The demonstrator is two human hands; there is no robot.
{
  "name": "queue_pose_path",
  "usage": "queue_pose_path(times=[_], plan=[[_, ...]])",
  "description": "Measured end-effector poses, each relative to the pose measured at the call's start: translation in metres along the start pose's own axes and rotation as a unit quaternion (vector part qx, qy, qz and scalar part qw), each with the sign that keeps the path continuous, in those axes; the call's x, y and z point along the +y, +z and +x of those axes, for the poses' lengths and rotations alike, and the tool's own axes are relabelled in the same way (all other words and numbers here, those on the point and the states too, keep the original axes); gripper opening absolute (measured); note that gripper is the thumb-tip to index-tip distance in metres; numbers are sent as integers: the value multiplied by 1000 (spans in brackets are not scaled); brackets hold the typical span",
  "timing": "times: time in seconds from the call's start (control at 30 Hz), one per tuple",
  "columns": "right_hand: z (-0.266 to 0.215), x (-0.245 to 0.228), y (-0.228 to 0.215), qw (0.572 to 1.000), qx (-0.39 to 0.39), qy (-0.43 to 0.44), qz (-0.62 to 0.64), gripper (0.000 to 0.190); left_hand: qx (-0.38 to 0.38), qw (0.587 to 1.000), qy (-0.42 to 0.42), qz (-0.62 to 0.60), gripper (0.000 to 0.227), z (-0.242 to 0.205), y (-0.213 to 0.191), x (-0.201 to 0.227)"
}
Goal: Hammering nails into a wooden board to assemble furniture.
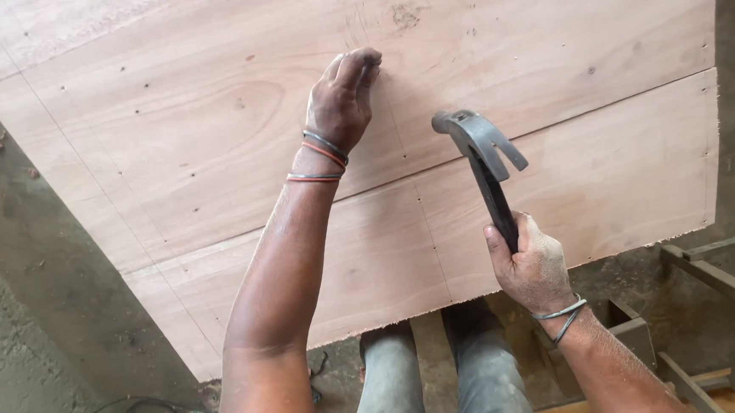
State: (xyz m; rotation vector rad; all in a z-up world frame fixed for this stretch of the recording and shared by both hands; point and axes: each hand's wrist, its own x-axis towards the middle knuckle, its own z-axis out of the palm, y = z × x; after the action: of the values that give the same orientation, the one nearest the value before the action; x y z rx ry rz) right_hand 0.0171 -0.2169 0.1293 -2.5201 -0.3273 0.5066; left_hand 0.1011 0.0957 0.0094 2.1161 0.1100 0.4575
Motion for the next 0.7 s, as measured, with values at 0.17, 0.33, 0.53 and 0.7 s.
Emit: queue_pose_path(times=[0.17, 0.33, 0.53, 0.7], plan=[[0, 1, -12, 1000, -10, 8, 12, 34, 2, 1000, -13, 9, 15, -7, 5, 3], [9, 0, -26, 1000, -9, -17, 10, 34, 10, 999, -32, 13, 13, -9, 8, 1], [17, 3, -33, 1000, -20, -15, 7, 34, 20, 1000, -19, 3, 13, -8, 10, 0], [19, 0, -32, 999, -34, -14, 13, 34, 20, 999, -9, 30, 12, -10, 12, -4]])
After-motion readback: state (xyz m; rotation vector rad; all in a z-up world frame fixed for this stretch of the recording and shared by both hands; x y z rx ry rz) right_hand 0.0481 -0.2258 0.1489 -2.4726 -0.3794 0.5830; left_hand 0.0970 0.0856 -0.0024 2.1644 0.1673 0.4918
